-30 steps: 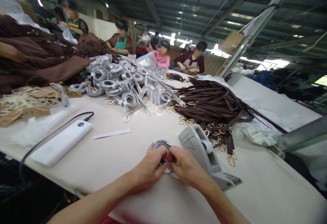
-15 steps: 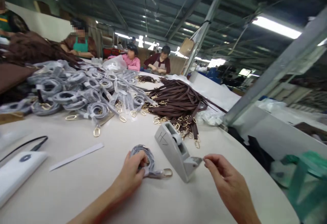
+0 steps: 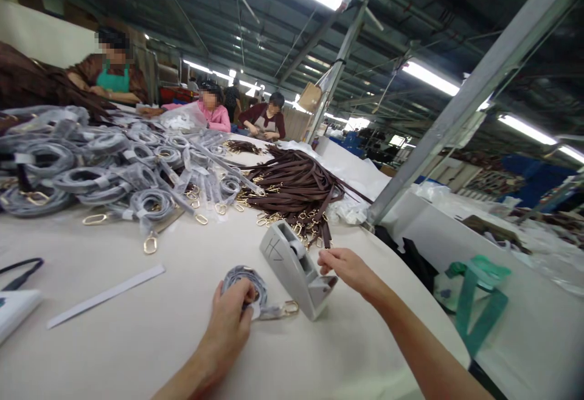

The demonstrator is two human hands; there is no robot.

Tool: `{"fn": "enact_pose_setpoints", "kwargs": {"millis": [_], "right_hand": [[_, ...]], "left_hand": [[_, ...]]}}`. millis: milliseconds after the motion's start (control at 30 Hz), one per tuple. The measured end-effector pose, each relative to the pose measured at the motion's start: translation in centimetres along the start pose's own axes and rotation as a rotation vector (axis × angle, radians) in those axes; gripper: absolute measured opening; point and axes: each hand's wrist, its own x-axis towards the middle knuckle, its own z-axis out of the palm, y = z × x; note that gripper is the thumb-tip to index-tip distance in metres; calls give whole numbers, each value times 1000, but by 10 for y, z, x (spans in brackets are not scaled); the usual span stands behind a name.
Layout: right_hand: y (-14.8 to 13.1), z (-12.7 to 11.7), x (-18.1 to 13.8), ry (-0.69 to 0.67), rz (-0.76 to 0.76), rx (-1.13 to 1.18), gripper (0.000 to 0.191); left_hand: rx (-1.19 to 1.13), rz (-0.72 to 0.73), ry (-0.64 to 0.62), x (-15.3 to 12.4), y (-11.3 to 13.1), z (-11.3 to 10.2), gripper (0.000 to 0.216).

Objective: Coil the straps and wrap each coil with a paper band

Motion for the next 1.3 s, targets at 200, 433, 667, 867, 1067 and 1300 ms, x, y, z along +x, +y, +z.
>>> {"fn": "enact_pose_setpoints", "kwargs": {"millis": [200, 433, 667, 867, 1067, 1300], "right_hand": [[-16, -1, 10, -188, 156, 61, 24], [-18, -25, -25, -121, 108, 193, 19], [33, 5, -59, -22, 193, 247, 20], [49, 41, -83, -90, 216, 234, 19], [-21, 87, -86, -285, 58, 506, 26], [-37, 139, -50, -264, 173, 621, 33]], "left_hand": [[-12, 8, -4, 0, 4, -3, 26], [4, 7, 14, 1, 4, -1, 25], [-35, -3, -16, 2, 2, -2, 20], [-55, -29, 7, 0, 0, 0, 24], [-74, -36, 26, -3, 0, 2, 28], [-91, -20, 55, -4, -6, 7, 33]]}}
